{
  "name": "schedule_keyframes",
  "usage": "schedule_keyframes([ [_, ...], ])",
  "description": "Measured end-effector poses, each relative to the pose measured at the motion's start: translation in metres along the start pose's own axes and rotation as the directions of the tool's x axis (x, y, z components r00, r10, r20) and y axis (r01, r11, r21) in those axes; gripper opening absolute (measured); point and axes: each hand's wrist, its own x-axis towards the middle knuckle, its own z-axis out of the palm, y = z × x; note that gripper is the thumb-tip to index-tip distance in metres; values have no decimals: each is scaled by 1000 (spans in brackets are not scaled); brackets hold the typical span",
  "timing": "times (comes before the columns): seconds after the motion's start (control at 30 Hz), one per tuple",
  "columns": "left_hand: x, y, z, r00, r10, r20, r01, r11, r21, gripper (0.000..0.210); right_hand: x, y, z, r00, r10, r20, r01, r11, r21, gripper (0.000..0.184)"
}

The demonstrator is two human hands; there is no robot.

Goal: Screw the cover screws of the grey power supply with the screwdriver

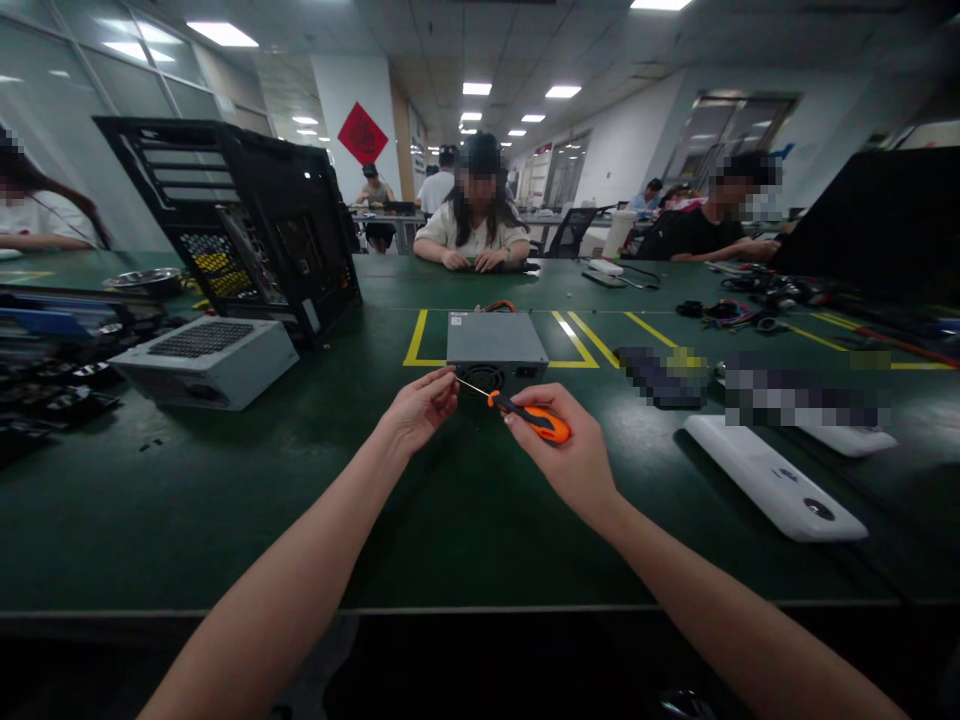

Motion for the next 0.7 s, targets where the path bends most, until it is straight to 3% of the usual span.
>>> schedule_keyframes([
  [0.07, 2, 4, -2, 1000, 22, 2, -22, 999, -33, 6, -1, 7, 4, 986, 153, 73, -158, 985, 72, 16],
  [0.17, 1, 5, -2, 998, 53, 42, -51, 997, -54, 3, -3, 18, 13, 921, 337, 193, -378, 894, 239, 23],
  [0.37, -3, -4, 2, 998, 19, 59, -24, 995, 95, 9, -9, 11, 24, 721, 593, 358, -690, 567, 450, 20],
  [0.43, -3, -8, 3, 998, 6, 62, -14, 993, 118, 11, -11, 7, 25, 666, 627, 405, -738, 475, 479, 17],
  [0.53, -2, -13, 3, 997, -20, 74, 9, 991, 135, 14, -14, 6, 22, 619, 659, 427, -769, 397, 501, 13],
  [0.7, -1, -21, 3, 996, -87, 33, 79, 977, 200, 25, -16, 15, 8, 543, 762, 353, -760, 269, 591, 8],
])
